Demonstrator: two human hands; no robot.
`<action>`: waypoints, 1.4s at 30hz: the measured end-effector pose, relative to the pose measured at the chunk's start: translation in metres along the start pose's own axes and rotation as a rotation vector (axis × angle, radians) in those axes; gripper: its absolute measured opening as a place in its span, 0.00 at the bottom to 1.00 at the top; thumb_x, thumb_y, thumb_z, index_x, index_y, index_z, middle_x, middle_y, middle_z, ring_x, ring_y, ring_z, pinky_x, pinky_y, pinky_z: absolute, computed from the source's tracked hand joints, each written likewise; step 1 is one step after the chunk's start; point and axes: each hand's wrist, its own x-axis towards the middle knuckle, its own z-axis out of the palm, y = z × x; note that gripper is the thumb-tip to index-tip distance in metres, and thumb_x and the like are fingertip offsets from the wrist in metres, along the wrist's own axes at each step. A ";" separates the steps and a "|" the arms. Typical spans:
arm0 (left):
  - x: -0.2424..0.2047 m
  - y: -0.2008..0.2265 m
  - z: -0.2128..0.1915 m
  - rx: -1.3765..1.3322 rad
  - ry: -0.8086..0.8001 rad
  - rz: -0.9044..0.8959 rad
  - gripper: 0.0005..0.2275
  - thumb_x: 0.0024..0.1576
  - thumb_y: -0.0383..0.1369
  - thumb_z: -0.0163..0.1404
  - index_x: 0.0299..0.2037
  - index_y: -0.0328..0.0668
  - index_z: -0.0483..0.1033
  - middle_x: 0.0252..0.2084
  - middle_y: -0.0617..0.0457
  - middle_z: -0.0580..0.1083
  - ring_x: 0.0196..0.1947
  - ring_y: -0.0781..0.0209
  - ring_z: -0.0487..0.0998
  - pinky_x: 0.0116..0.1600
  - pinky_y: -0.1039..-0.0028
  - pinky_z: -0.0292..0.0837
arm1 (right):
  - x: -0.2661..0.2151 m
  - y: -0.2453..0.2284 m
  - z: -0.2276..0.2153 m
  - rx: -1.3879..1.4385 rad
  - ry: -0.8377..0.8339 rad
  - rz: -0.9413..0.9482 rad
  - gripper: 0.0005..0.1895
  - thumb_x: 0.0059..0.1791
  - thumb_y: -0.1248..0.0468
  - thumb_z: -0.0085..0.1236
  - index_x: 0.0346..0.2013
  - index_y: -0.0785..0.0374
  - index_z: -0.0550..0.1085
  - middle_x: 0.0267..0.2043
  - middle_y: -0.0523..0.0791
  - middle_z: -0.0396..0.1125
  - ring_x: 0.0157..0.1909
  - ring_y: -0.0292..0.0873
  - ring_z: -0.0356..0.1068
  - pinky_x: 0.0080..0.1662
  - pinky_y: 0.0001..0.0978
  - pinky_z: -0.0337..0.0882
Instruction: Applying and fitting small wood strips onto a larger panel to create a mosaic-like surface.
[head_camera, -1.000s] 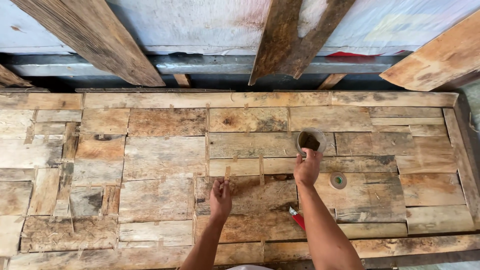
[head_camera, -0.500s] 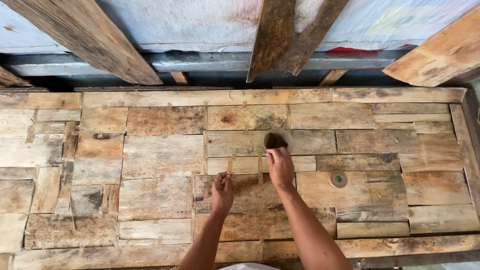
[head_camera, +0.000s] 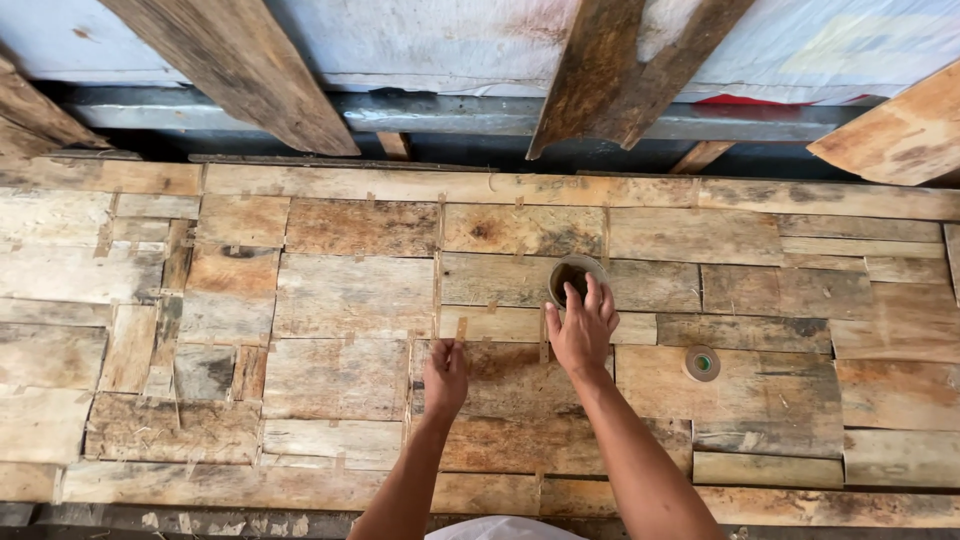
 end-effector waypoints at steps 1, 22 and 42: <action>-0.003 0.006 -0.001 -0.003 0.004 -0.001 0.12 0.68 0.36 0.40 0.41 0.36 0.72 0.23 0.53 0.70 0.20 0.68 0.66 0.25 0.72 0.63 | -0.007 -0.001 0.011 0.000 -0.001 -0.005 0.27 0.52 0.46 0.54 0.57 0.61 0.75 0.70 0.56 0.55 0.70 0.61 0.52 0.61 0.59 0.58; -0.008 0.008 -0.012 0.241 0.034 0.214 0.11 0.65 0.35 0.43 0.48 0.36 0.74 0.34 0.38 0.78 0.34 0.43 0.80 0.40 0.56 0.73 | -0.090 -0.069 0.030 0.413 -0.360 -0.290 0.18 0.50 0.65 0.57 0.55 0.64 0.72 0.65 0.56 0.57 0.67 0.62 0.58 0.63 0.51 0.64; -0.010 0.018 -0.013 0.213 0.008 0.149 0.11 0.65 0.34 0.43 0.45 0.33 0.74 0.27 0.43 0.77 0.25 0.57 0.77 0.32 0.62 0.72 | -0.080 -0.074 0.035 0.203 -0.508 -0.205 0.33 0.51 0.64 0.50 0.71 0.64 0.57 0.71 0.53 0.50 0.70 0.54 0.53 0.69 0.45 0.60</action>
